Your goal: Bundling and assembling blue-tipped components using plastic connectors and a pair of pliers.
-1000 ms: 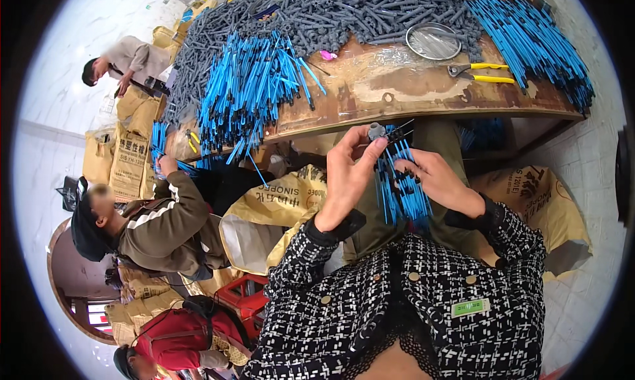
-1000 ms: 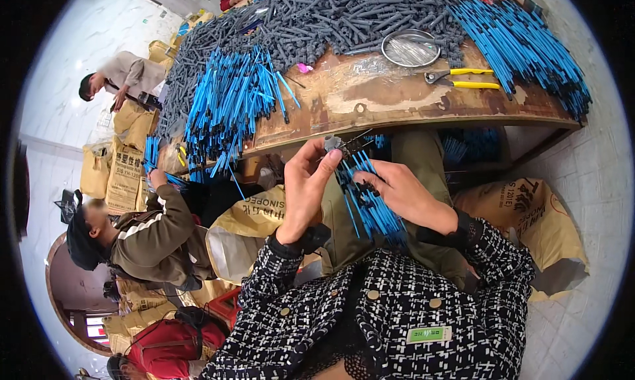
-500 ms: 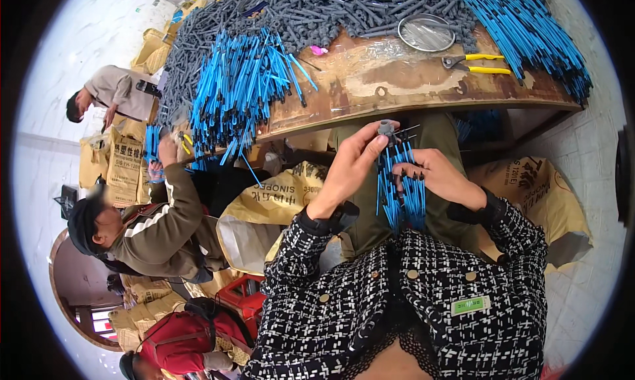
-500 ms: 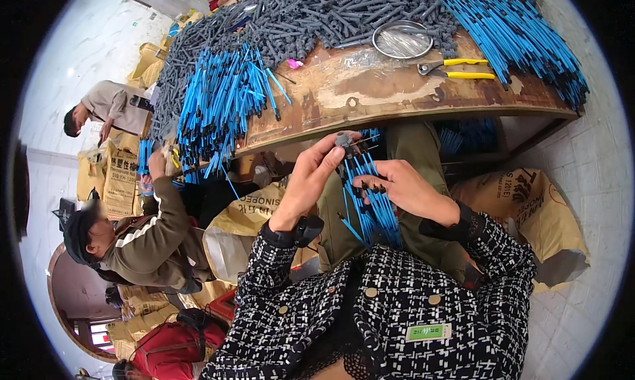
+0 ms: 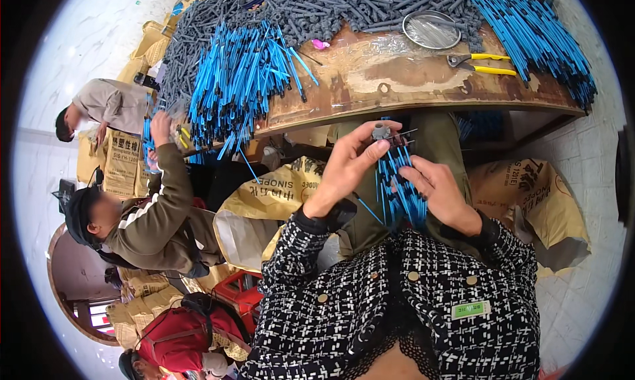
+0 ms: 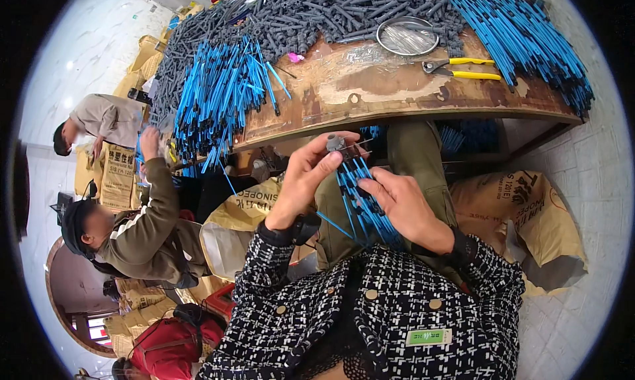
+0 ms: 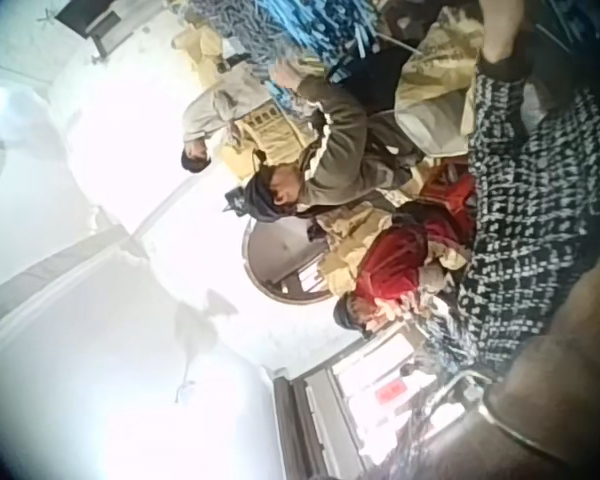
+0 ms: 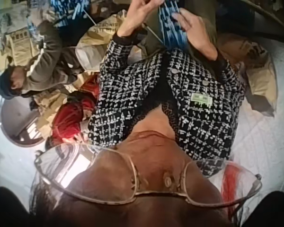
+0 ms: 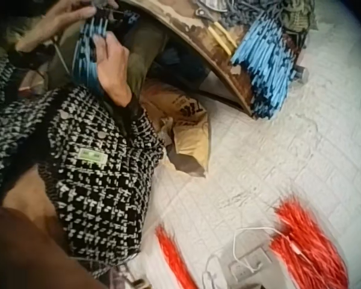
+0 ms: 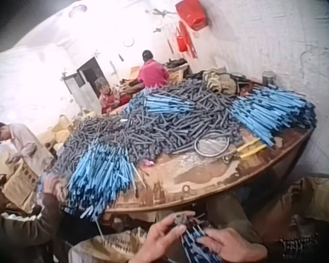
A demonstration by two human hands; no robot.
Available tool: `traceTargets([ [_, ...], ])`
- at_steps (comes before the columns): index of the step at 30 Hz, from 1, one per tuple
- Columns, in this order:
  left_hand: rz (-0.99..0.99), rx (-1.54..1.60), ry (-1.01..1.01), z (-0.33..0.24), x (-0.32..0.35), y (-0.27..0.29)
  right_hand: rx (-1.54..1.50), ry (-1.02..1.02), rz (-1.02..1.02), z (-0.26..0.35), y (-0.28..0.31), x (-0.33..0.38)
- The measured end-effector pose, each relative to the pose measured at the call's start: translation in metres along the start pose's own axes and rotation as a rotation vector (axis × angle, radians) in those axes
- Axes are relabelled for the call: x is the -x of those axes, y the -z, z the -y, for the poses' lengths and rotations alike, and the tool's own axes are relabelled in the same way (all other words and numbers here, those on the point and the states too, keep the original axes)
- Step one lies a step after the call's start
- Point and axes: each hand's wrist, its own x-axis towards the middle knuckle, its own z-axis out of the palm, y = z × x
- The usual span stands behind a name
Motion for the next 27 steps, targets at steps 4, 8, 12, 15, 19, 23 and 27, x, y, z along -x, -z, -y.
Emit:
traceTargets([
  [4, 0.149, 0.220, -0.017, -0.024, -0.002, 0.012, -0.124, 0.048, 0.104, 0.014, 0.002, -0.009],
  [8, 0.163, 0.382, -0.049, -0.007, 0.013, 0.018, -0.011, 0.179, 0.234, 0.016, -0.005, -0.015],
  [12, 0.009, 0.059, 0.061, 0.007, 0.039, 0.015, -0.007, -0.034, 0.236, -0.004, -0.018, -0.002],
  [15, -0.045, -0.183, 0.097, 0.000, 0.047, 0.013, -0.120, -0.007, 0.238, -0.009, -0.023, -0.009],
  [19, -0.202, -0.470, 0.153, -0.010, 0.052, -0.009, 0.042, 0.037, 0.245, 0.003, -0.020, -0.007],
  [23, -0.296, -0.588, 0.082, -0.005, 0.055, -0.014, 0.043, 0.038, 0.264, 0.003, -0.024, -0.006],
  [27, -0.304, -0.619, 0.039, -0.004, 0.057, -0.012, 0.044, 0.029, 0.263, -0.001, -0.026, -0.007],
])
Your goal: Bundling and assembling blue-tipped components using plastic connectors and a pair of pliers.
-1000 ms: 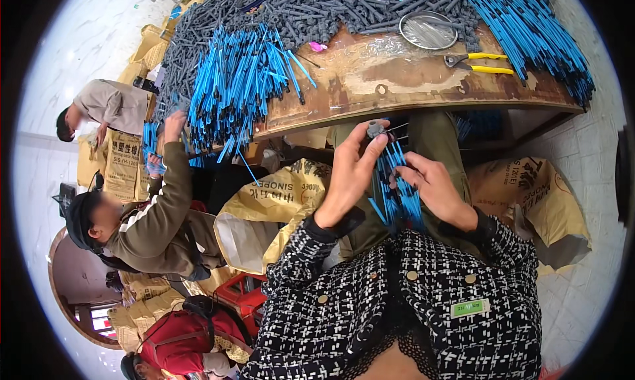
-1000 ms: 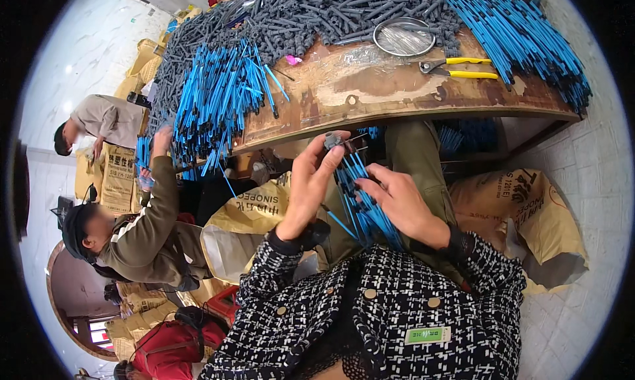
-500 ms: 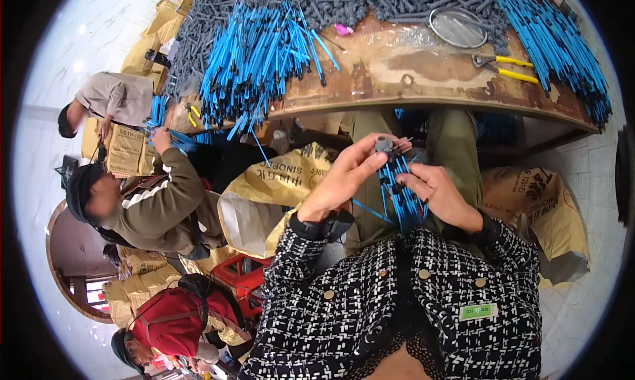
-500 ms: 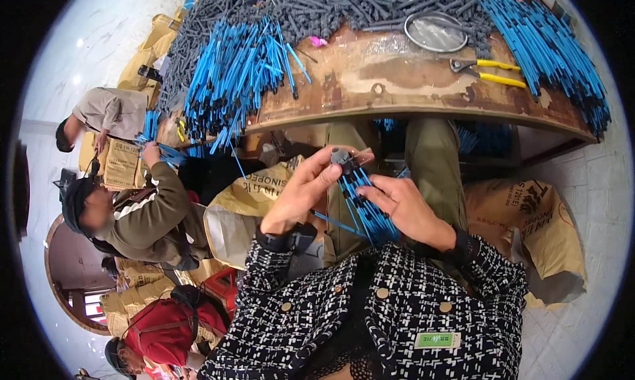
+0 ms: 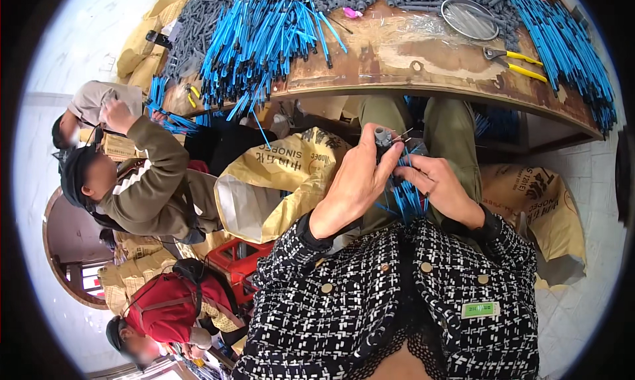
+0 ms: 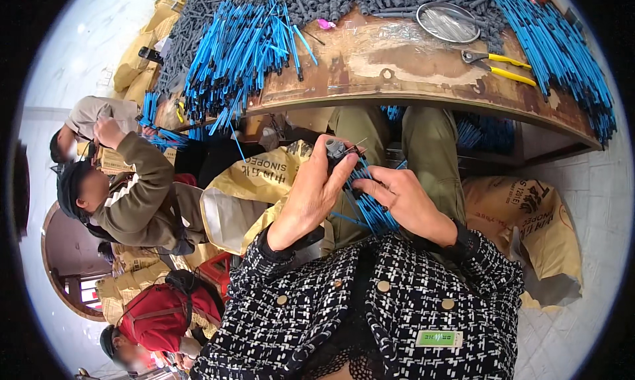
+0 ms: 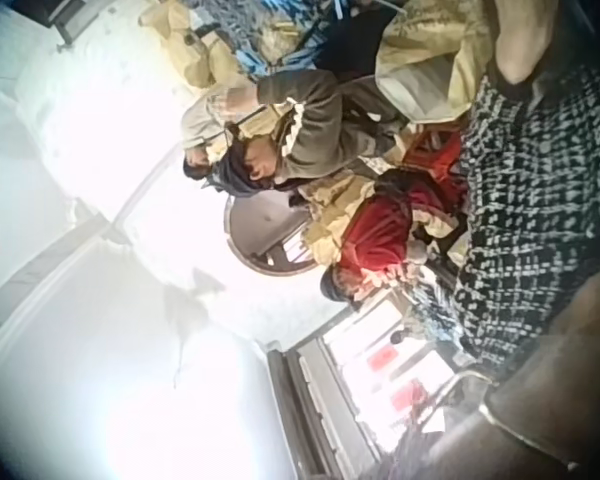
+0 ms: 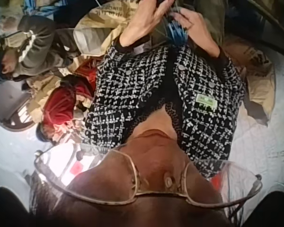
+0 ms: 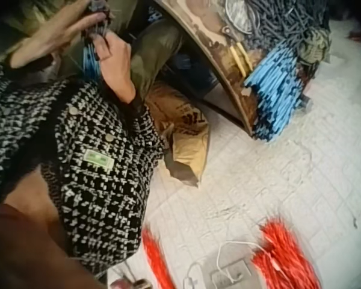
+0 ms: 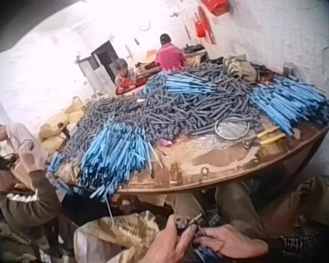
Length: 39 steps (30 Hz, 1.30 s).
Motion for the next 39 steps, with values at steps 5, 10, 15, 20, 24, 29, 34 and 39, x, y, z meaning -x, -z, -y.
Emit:
traceTargets([
  [5, 0.012, 0.030, 0.020, -0.001, 0.006, 0.001, -0.089, -0.020, -0.059, 0.005, -0.008, 0.009],
  [10, 0.045, 0.064, 0.073, -0.003, 0.005, 0.002, 0.043, 0.088, -0.054, 0.004, -0.004, 0.008],
  [15, 0.018, -0.020, 0.126, -0.006, 0.011, 0.003, 0.222, 0.255, -0.197, -0.005, -0.018, 0.019],
  [20, 0.089, 0.097, 0.210, -0.007, 0.025, 0.017, 0.022, 0.251, -0.202, 0.002, -0.025, 0.024],
  [24, 0.119, 0.149, 0.131, -0.003, 0.033, 0.014, 0.034, 0.271, -0.169, -0.006, -0.024, 0.028],
  [29, 0.078, 0.250, 0.021, -0.008, 0.025, 0.002, 0.133, 0.382, -0.262, -0.001, -0.025, 0.025],
  [34, 0.312, 0.193, 0.152, -0.037, 0.012, 0.032, 0.078, 0.348, -0.225, 0.016, -0.019, 0.026],
  [39, 0.371, 0.317, 0.144, -0.012, 0.006, 0.023, 0.116, 0.311, -0.251, 0.005, -0.026, 0.030],
])
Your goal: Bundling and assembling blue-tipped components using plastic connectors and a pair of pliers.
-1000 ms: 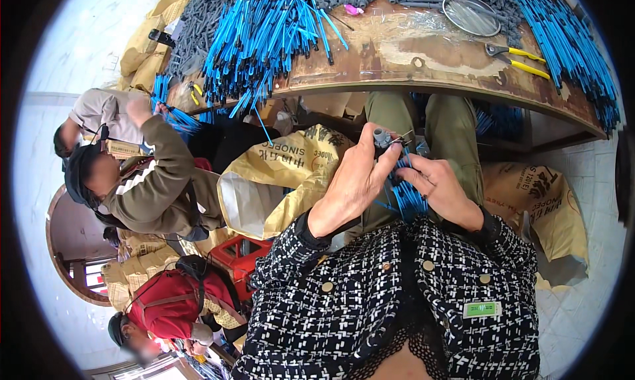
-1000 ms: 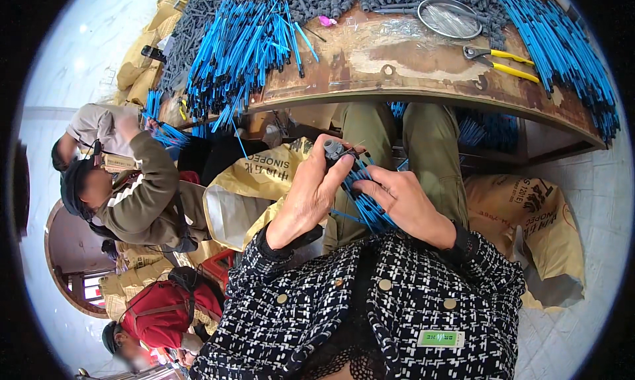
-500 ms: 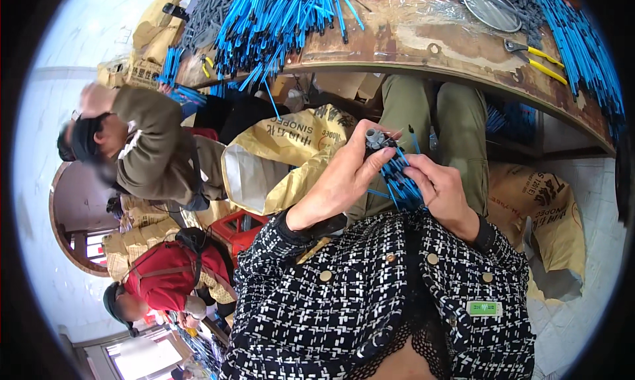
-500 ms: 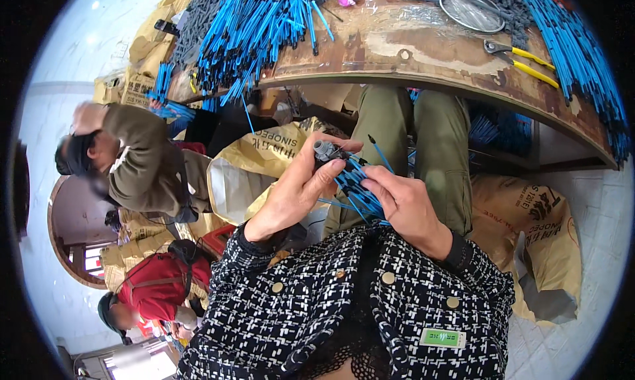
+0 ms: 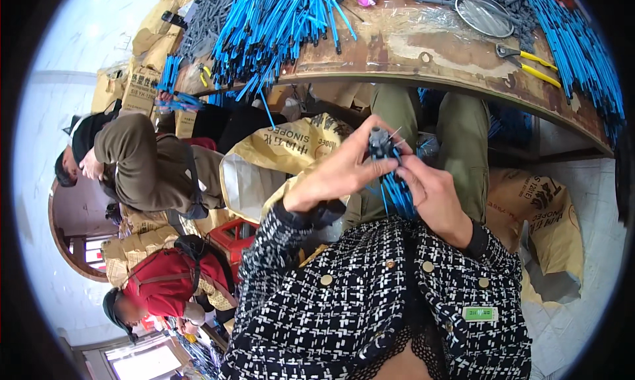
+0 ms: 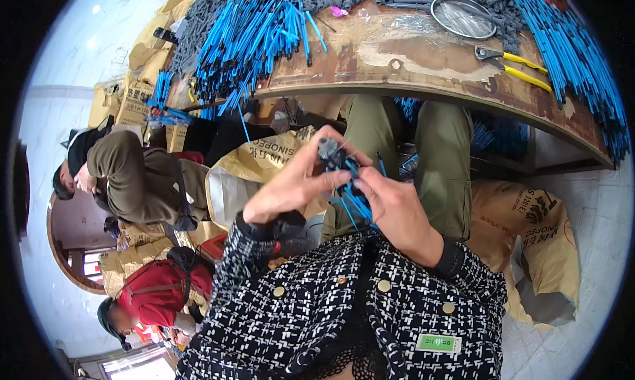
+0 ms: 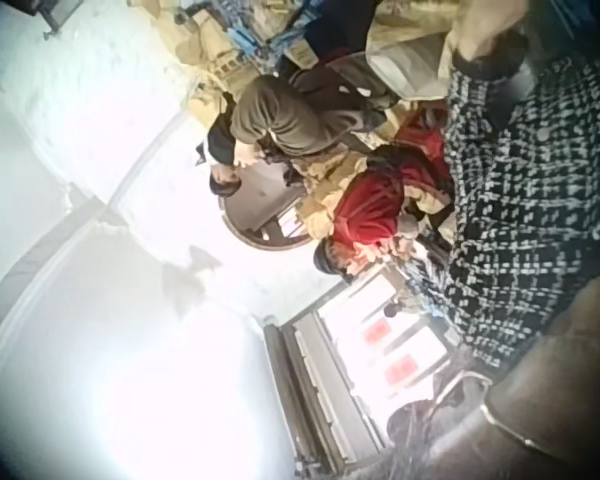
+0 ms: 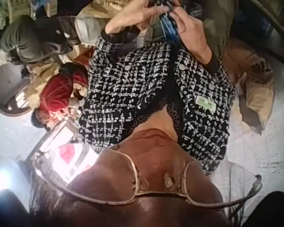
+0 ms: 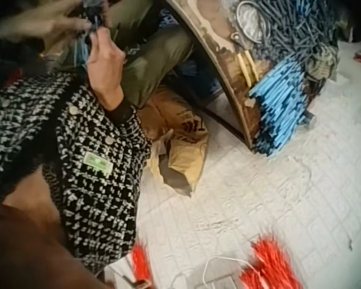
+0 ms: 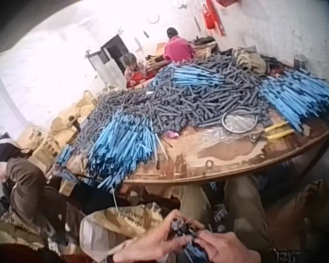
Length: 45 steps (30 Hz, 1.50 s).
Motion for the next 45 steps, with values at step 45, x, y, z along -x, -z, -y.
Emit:
traceTargets([
  [45, -0.252, 0.086, -0.174, 0.026, -0.021, -0.047, 0.338, -0.126, 0.332, 0.044, 0.118, -0.031],
])
